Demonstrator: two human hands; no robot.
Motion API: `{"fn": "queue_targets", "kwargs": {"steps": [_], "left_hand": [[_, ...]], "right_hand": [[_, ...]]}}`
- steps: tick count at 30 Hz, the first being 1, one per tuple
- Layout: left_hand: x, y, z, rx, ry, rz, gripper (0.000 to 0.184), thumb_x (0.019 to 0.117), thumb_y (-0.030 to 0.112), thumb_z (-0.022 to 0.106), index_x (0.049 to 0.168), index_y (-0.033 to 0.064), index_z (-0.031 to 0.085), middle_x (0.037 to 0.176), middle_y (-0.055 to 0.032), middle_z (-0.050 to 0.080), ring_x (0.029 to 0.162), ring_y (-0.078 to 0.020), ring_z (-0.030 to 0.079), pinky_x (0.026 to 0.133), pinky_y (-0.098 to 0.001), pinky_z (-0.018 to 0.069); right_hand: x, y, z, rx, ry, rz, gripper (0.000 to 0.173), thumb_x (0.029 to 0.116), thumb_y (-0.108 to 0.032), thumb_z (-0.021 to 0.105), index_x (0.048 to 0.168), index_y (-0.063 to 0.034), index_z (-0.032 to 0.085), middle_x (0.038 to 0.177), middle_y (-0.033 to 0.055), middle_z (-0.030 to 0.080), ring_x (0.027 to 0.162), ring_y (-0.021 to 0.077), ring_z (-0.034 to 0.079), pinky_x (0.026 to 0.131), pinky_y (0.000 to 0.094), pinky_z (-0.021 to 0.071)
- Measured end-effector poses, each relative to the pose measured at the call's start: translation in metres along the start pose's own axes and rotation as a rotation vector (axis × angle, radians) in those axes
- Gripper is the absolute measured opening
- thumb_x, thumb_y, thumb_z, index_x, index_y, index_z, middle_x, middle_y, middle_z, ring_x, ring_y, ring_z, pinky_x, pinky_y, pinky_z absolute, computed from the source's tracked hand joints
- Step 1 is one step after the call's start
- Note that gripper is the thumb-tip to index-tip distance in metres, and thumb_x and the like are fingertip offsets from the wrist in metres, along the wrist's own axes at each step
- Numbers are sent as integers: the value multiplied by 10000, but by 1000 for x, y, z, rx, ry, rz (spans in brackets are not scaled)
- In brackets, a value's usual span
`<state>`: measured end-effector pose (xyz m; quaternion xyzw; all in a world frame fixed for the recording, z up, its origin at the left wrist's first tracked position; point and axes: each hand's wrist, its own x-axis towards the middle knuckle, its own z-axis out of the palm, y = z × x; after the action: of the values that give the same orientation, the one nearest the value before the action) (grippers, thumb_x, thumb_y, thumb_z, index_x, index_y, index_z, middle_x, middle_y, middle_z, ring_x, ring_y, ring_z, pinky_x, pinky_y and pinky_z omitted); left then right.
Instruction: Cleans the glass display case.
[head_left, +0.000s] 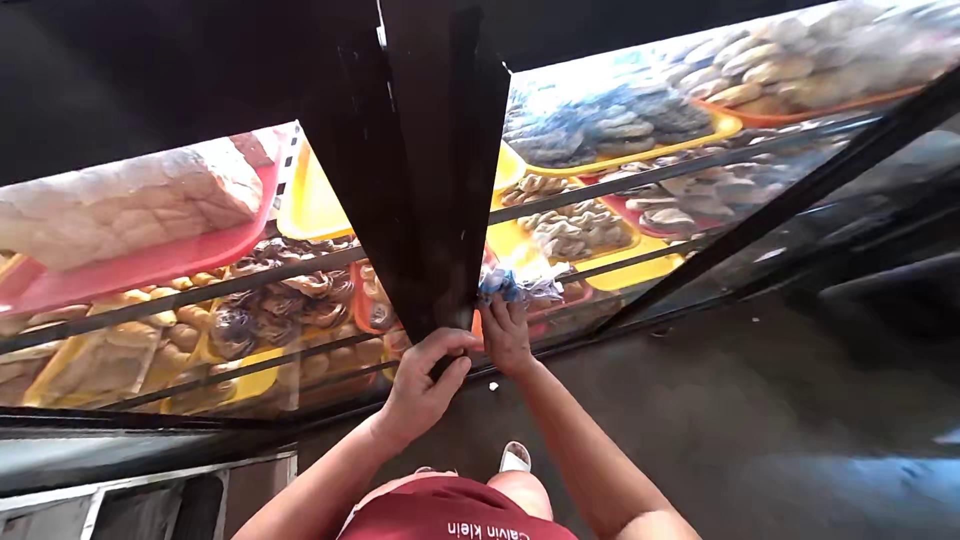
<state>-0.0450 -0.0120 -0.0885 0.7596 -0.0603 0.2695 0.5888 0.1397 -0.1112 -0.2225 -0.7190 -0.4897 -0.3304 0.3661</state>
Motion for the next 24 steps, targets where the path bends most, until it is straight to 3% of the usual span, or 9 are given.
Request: {"fn": "queue_targets", "kwargs": {"steps": [3, 8, 11, 13, 16, 17, 19, 21, 24], "left_hand": [[3, 3, 9, 46, -41, 41, 242, 1005, 42, 543, 1177, -63, 676, 1188, -168, 706, 1120, -211, 683, 976, -367, 574], [17, 3, 24, 37, -142, 121, 221, 1003, 20, 552, 1168, -66, 671, 1187, -188, 691, 1170, -225, 656, 1044, -366, 534], [25, -3, 31, 59, -199, 138, 220, 1007, 28, 555, 1160, -67, 680, 1180, -191, 695, 1164, -226, 659, 1045, -357, 530], [25, -6, 31, 103, -244, 150, 214, 1016, 49, 561, 1154, -52, 689, 1182, -182, 700, 1165, -223, 661, 1046, -354, 530], [21, -11, 16, 199, -273, 136, 215, 1024, 74, 564, 1167, -23, 692, 1198, -160, 699, 1172, -211, 657, 1043, -345, 530], [17, -14, 10, 219, -257, 114, 215, 1026, 74, 560, 1170, -17, 690, 1202, -152, 696, 1173, -205, 655, 1043, -343, 530], [3, -19, -2, 226, -222, 57, 216, 1027, 69, 554, 1173, -16, 689, 1202, -145, 699, 1169, -199, 662, 1038, -350, 542], [-7, -20, -9, 217, -211, 31, 213, 1024, 65, 557, 1166, -19, 692, 1193, -144, 706, 1161, -197, 669, 1029, -353, 551], [-10, -17, -6, 226, -245, 56, 210, 1022, 72, 567, 1166, -9, 697, 1199, -145, 705, 1159, -194, 669, 1024, -346, 550]], "right_hand": [[50, 3, -17, -39, 86, -104, 301, 984, -28, 532, 1217, -150, 678, 1370, 86, 644, 1248, 315, 592, 1084, 528, 425], [187, -23, -77, -60, 223, -231, 291, 999, -42, 552, 1277, -70, 632, 1459, 163, 556, 1370, 390, 484, 1124, 576, 367], [247, -14, -104, -144, 330, -347, 267, 1011, -121, 553, 1248, -169, 666, 1376, 100, 646, 1321, 366, 528, 1082, 568, 360], [257, 15, -115, -157, 376, -382, 299, 1024, -209, 531, 1292, -221, 662, 1403, 57, 636, 1355, 328, 509, 1119, 587, 301], [241, 98, -133, -197, 526, -222, 370, 1056, -234, 462, 1337, -77, 645, 1451, 225, 552, 1400, 382, 451, 1176, 549, 291], [235, 132, -141, -207, 597, -95, 406, 1047, -192, 453, 1366, -5, 623, 1475, 288, 504, 1423, 421, 421, 1200, 537, 286], [228, 173, -157, -200, 694, 261, 465, 1045, -158, 411, 1423, 86, 530, 1522, 325, 426, 1462, 422, 370, 1239, 453, 261], [232, 167, -162, -132, 723, 541, 538, 1045, -192, 397, 1492, 106, 419, 1567, 327, 346, 1493, 395, 319, 1253, 380, 235], [248, 102, -145, -252, 686, 499, 520, 1049, -185, 421, 1471, 118, 441, 1525, 347, 403, 1461, 440, 362, 1239, 430, 253]]}}
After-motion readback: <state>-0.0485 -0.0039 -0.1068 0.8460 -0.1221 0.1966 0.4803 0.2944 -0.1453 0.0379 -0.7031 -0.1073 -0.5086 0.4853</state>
